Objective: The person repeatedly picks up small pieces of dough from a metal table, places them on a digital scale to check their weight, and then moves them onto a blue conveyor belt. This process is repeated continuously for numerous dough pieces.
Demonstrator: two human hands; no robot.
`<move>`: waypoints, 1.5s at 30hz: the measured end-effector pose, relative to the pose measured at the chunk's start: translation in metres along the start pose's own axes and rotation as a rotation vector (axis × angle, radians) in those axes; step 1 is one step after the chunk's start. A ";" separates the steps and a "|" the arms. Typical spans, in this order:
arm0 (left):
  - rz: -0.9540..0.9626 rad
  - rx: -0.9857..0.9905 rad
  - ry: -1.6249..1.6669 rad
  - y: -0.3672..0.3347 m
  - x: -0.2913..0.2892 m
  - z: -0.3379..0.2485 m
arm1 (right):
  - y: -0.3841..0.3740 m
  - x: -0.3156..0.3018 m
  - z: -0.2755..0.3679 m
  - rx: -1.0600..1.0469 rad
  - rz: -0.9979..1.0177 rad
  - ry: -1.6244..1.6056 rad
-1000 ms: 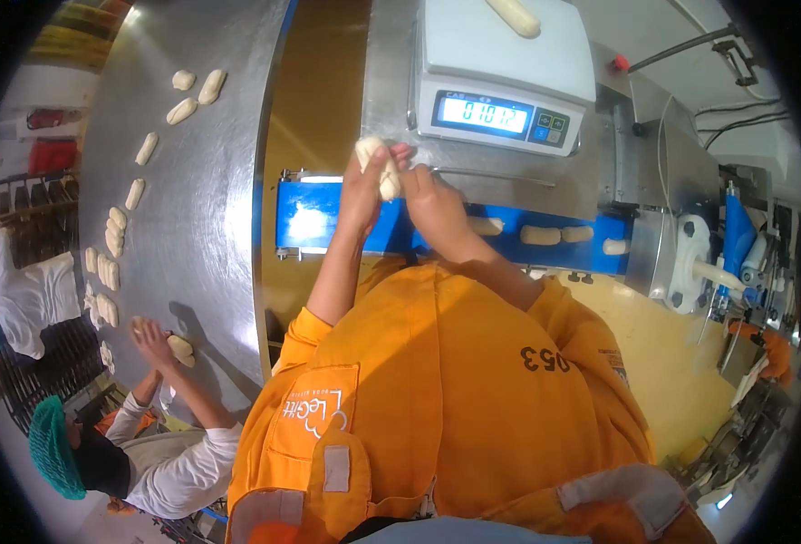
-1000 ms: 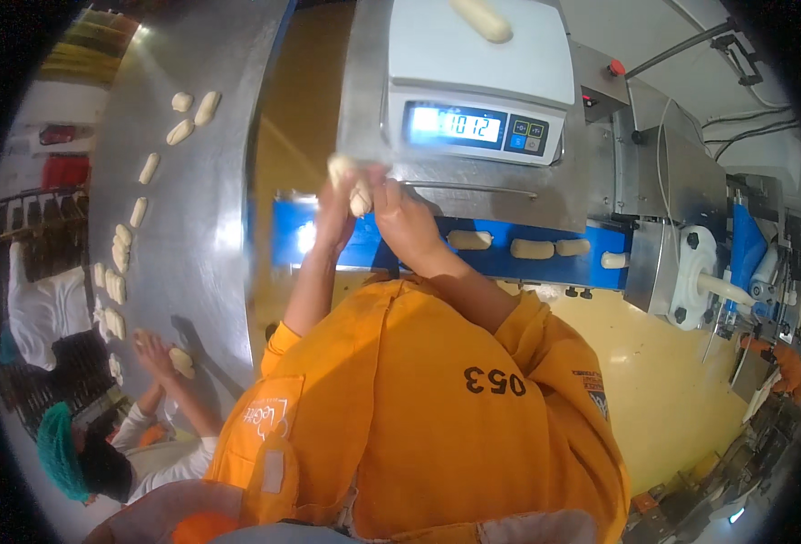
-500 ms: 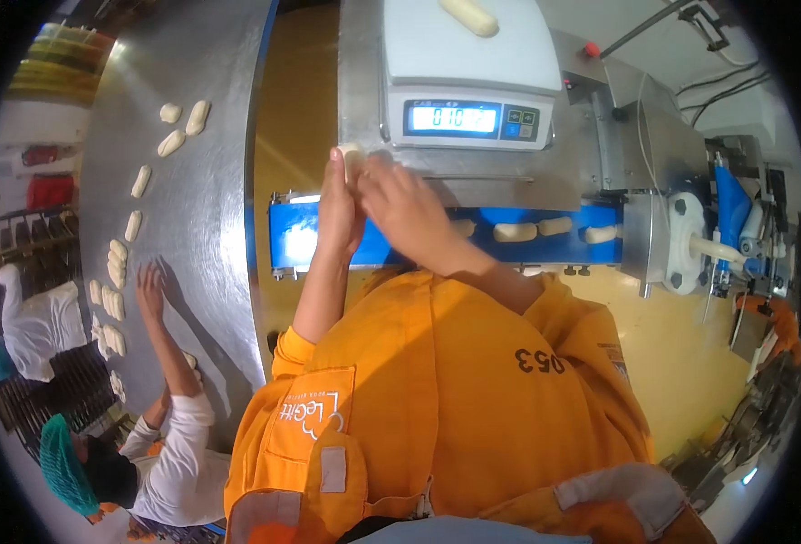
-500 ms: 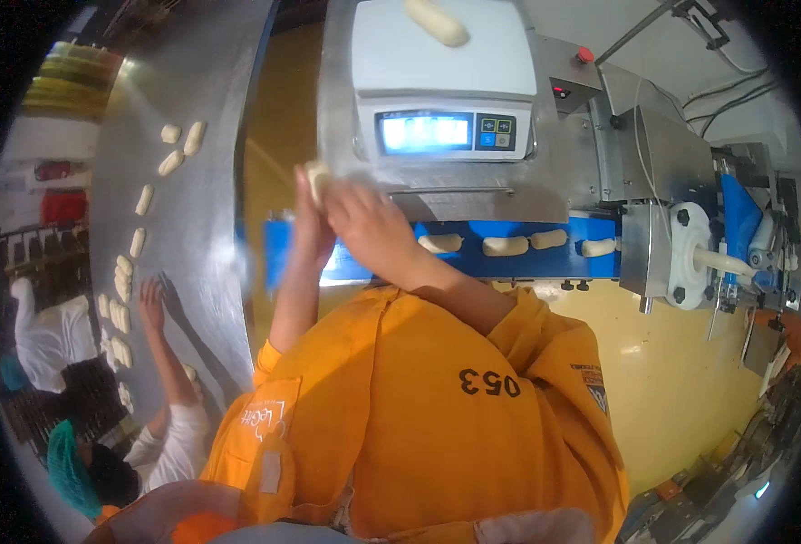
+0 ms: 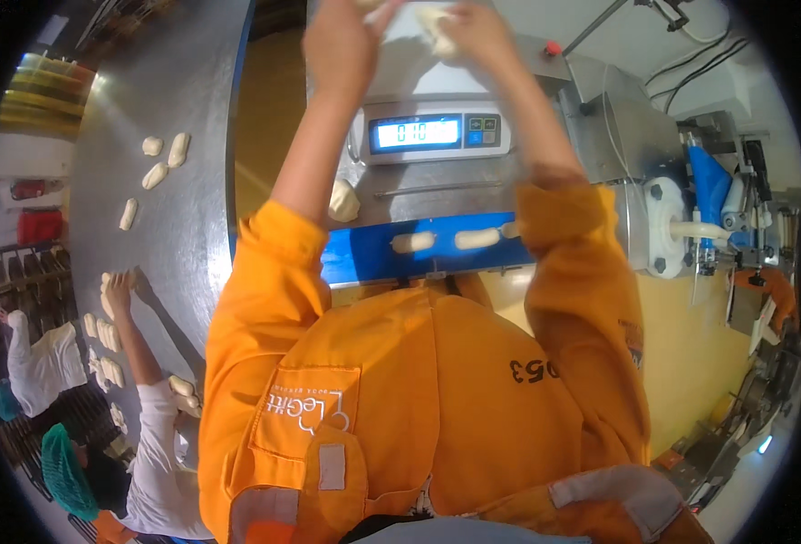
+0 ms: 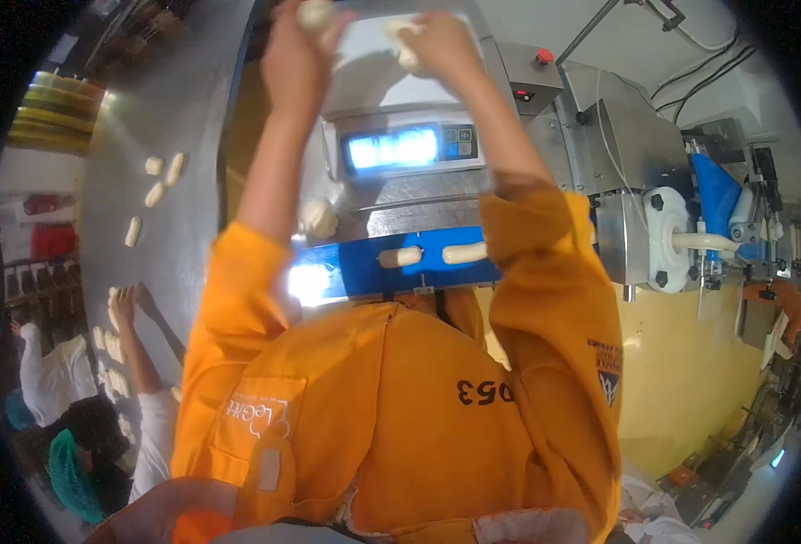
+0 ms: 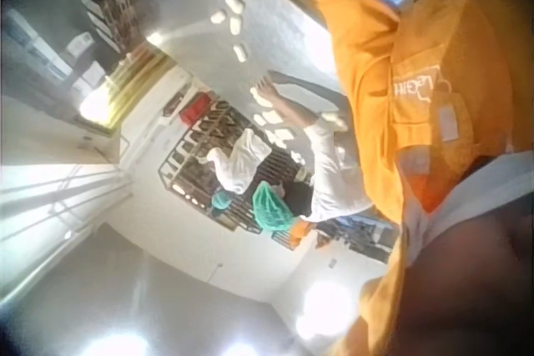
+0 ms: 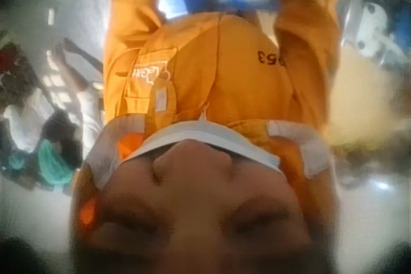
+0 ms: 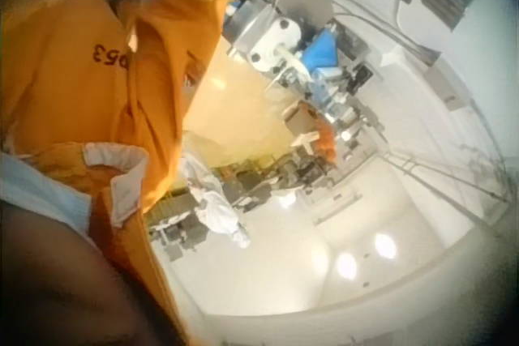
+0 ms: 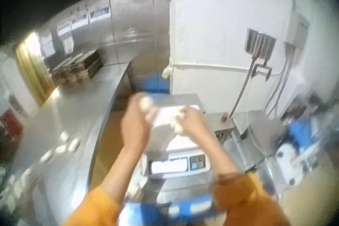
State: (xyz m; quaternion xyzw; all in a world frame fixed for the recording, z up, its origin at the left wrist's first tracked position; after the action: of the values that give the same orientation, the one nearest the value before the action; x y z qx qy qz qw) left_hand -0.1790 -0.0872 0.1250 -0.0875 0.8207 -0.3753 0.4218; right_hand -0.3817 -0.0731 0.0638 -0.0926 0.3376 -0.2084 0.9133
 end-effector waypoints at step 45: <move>0.457 -0.520 -1.092 0.309 -0.329 0.420 | 0.300 0.194 0.107 0.960 0.926 -1.270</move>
State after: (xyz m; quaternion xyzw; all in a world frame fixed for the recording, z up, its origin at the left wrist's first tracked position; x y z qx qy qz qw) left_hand 0.3998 0.0541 -0.0345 -0.1883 0.5499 0.0336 0.8130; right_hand -0.0832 0.1125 -0.0605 0.3434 -0.3467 0.1502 0.8598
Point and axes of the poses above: each hand's wrist, its own y-axis away from the middle knuckle, its own x-axis out of the palm, z = x × y, the point moved 4 cm from there along -y, towards the middle knuckle, and after that the axes turned 11 degrees about -y, right-handed, at the moved point
